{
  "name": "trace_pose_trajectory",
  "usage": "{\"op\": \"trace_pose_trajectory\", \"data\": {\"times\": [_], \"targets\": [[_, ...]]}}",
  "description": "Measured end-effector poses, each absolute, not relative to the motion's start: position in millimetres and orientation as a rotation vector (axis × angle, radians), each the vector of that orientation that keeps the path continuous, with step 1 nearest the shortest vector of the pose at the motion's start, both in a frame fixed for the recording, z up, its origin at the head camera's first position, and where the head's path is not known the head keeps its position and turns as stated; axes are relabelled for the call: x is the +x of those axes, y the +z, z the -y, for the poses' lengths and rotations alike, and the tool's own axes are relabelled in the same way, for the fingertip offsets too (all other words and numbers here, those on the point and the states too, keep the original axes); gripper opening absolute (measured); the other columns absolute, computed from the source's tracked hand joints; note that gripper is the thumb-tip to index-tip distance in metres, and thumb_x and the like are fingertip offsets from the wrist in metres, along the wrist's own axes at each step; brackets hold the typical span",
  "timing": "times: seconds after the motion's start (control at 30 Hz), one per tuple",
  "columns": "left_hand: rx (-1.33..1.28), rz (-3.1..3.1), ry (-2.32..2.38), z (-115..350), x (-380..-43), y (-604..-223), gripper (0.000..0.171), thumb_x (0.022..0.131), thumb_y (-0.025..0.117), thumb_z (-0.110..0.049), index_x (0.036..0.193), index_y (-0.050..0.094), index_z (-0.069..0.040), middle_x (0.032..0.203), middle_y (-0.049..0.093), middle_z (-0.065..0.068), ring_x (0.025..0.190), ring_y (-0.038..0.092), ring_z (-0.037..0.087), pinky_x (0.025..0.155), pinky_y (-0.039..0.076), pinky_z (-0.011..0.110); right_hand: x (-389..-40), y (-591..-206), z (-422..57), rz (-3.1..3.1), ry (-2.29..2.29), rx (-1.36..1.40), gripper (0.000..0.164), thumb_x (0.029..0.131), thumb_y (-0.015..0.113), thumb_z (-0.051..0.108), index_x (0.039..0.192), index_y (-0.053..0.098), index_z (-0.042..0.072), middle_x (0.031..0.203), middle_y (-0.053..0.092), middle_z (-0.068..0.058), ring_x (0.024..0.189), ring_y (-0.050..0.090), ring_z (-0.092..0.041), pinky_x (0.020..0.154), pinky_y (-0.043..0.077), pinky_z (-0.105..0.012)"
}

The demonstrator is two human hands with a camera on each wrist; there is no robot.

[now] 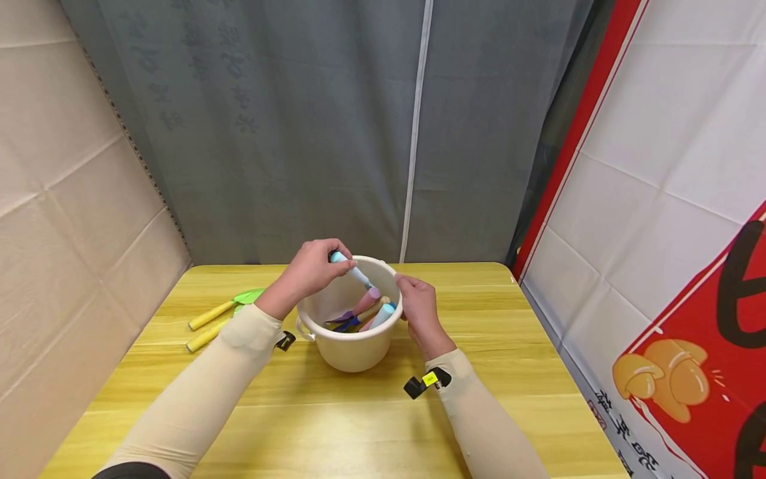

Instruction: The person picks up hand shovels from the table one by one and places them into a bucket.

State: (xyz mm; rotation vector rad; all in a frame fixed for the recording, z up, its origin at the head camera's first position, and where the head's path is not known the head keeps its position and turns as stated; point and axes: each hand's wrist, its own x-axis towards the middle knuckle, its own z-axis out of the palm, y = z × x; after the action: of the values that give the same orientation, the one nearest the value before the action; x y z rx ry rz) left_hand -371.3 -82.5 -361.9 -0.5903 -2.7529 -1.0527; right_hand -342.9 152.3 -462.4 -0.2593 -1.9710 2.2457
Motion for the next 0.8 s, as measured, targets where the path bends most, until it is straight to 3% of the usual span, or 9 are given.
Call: {"op": "trace_pose_trajectory", "data": {"times": [0.43,0.8], "targets": [[-0.602,2.857,-1.070,81,-372,-371,0.017,0.103,0.079,-0.032,0.105,0.076,-0.015,0.102,0.072,0.004,0.093,0.063,0.024,0.076,0.056,0.035,-344,-464,-153,1.986,2.218,-0.263,0.037,0.108,0.071,0.030,0.120,0.081,-0.003,0.086,0.078,-0.008,0.054,0.061,-0.008,0.046,0.043,-0.018],[-0.648,2.916,-1.071,79,-374,-380,0.019,0.108,0.074,-0.029,0.103,0.071,-0.011,0.096,0.074,0.003,0.086,0.075,0.015,0.075,0.056,0.034,-344,-463,-150,1.976,2.233,-0.275,0.037,0.107,0.072,0.031,0.120,0.081,-0.002,0.090,0.079,-0.010,0.059,0.065,-0.009,0.047,0.046,-0.019]]}}
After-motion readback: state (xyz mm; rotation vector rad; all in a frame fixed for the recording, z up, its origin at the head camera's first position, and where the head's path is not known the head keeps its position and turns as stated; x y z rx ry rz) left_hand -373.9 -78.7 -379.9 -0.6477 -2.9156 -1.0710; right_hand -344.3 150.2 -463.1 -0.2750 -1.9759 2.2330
